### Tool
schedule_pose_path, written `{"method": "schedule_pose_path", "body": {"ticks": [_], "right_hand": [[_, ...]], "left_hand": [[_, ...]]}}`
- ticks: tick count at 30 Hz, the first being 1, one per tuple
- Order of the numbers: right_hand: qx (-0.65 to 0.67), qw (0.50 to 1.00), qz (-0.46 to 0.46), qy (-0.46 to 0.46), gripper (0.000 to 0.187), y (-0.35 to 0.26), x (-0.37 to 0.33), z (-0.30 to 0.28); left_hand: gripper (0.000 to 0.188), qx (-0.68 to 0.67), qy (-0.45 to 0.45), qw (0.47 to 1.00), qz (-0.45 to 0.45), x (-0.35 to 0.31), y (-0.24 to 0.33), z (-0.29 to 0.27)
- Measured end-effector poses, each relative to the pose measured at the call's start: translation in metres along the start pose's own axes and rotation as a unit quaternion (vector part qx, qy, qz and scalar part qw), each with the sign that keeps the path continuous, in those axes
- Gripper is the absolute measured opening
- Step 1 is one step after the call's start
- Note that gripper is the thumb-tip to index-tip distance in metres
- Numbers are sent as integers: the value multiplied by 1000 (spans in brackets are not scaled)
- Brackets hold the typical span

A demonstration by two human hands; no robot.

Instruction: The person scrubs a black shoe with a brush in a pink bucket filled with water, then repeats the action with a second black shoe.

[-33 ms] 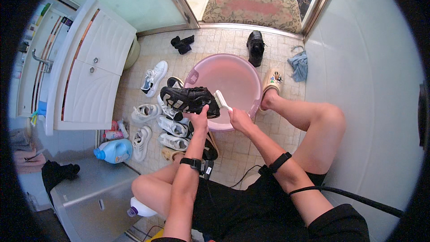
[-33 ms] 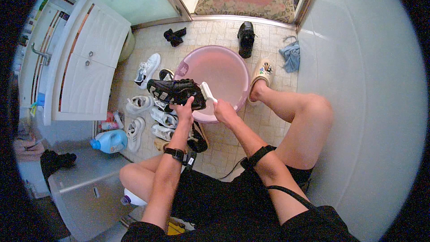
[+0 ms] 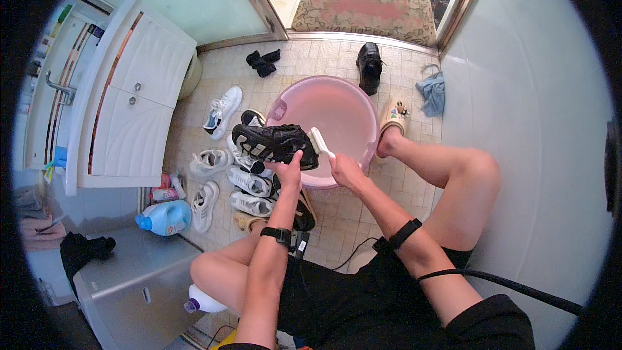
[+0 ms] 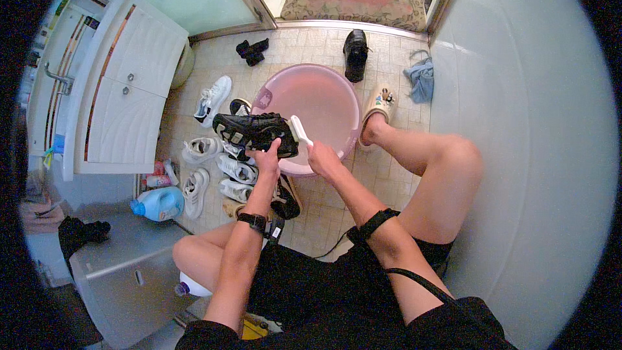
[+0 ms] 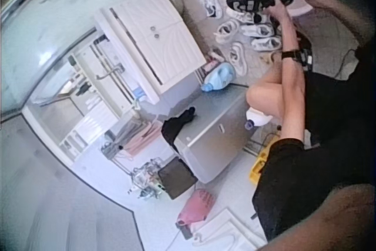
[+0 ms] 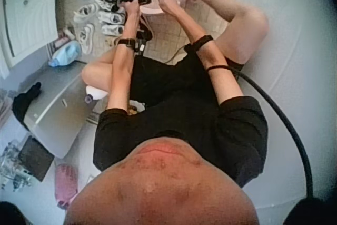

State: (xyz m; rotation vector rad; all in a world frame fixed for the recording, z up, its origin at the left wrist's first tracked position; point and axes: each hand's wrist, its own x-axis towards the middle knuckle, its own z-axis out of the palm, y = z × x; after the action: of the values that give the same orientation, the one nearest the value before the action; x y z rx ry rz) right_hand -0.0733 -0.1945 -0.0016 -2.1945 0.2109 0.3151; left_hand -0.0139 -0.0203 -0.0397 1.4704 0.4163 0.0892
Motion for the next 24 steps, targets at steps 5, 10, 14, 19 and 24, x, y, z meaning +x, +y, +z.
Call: {"method": "schedule_pose_path", "body": {"ticks": [5, 10, 14, 19, 24], "right_hand": [[5, 999, -46, 1, 39, -44, 5, -5], [-4, 1000, -12, -8, 36, -12, 0, -7], [-13, 1000, 18, -3, 37, -6, 3, 2], [21, 998, -53, 1, 36, -38, -7, -3], [-6, 1000, 8, 26, 32, 11, -6, 11]], "left_hand": [[89, 25, 47, 998, 27, 9, -25, -3], [92, -78, 18, 996, -39, 7, -19, 1], [92, -48, 34, 998, 7, 11, -19, -1], [94, -101, 52, 993, -45, 0, 3, 3], [85, -39, 73, 997, 2, 6, -3, 6]]}}
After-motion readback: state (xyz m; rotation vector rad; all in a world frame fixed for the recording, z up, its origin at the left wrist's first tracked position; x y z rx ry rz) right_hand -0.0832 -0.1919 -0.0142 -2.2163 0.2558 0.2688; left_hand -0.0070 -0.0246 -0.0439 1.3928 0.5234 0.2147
